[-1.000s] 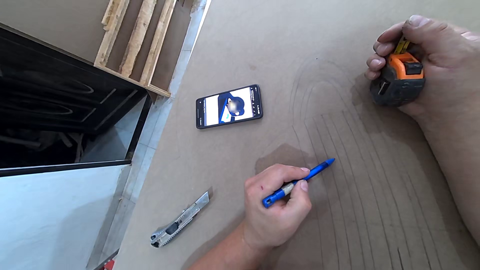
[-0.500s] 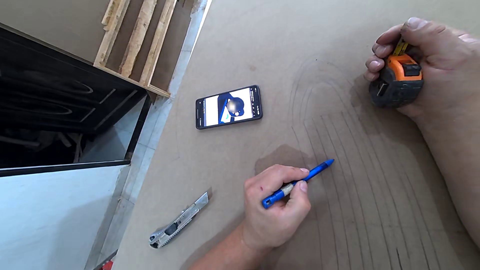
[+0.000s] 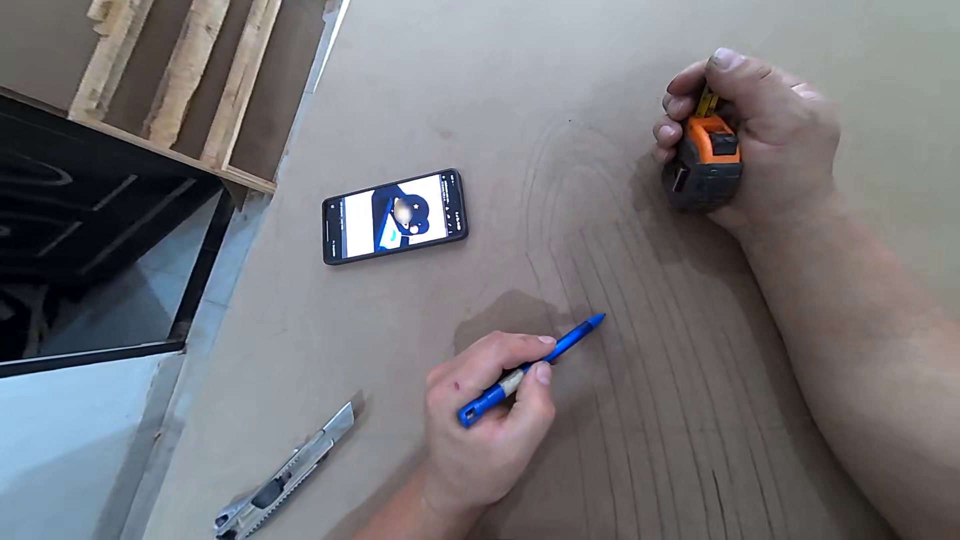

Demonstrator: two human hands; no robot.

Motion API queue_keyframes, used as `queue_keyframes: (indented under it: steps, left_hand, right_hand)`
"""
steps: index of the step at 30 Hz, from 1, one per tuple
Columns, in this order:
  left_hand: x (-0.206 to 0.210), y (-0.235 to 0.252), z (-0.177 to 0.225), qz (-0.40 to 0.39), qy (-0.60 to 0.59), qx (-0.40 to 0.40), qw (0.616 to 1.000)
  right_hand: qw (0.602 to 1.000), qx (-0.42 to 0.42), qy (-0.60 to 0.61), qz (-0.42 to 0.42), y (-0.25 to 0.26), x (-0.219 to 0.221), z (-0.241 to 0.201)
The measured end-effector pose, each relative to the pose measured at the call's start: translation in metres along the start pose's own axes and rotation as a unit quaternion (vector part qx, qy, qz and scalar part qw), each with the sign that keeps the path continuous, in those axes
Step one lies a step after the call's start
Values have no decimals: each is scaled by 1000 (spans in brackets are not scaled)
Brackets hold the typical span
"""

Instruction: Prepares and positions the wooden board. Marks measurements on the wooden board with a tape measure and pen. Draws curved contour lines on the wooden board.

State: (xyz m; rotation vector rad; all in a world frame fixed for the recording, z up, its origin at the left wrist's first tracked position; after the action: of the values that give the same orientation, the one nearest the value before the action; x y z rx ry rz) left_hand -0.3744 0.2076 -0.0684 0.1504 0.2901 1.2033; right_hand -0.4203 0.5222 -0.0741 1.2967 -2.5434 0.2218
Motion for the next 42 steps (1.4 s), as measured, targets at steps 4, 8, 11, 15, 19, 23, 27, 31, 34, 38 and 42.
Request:
queue_keyframes:
  steps: [4, 8, 11, 15, 19, 23, 27, 31, 34, 38, 42]
  left_hand:
    - [0, 0, 0, 2, 1, 2, 1000]
    - [0, 0, -1, 1, -3, 1, 1000]
    - [1, 0, 0, 4, -5, 2, 1000]
    - [0, 1, 1, 5, -4, 1, 1000]
    - [0, 1, 1, 4, -1, 3, 1000]
    - [0, 1, 1, 6, -2, 3, 1000]
    - [1, 1, 1, 7, -5, 2, 1000]
    - [1, 0, 0, 8, -4, 1, 1000]
    - [1, 1, 0, 9, -5, 2, 1000]
    - [1, 1, 0, 7, -8, 2, 1000]
    - [2, 0, 0, 7, -7, 0, 1000]
  right_hand:
    - [1000, -4, -1, -1, 0, 0, 0]
    - [1000, -1, -8, -3, -1, 0, 0]
    - [1000, -1, -19, -5, -1, -1, -1]
    - [1000, -7, -25, -2, 0, -1, 1]
    - [1000, -4, -22, 6, 0, -1, 3]
    - [1000, -5, -16, 5, 0, -1, 3]
    - [1000, -3, -18, 4, 1, -2, 3]
    - [1000, -7, -19, 0, 0, -2, 3]
    - [1000, -5, -25, 4, 0, -2, 2]
    - [1000, -5, -24, 6, -1, -1, 1]
    - [1000, -3, -23, 6, -1, -3, 1]
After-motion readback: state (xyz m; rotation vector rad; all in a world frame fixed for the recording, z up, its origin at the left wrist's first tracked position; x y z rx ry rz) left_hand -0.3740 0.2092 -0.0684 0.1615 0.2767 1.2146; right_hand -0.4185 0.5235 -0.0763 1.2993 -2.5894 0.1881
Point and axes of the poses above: each hand's wrist, its own y-axis towards the middle knuckle, its own x-axis out of the palm, z = x × y, the point moved 5 cm from there along y, towards the middle knuckle, and after that the axes turned 10 degrees about z, right-handed, at the moved point
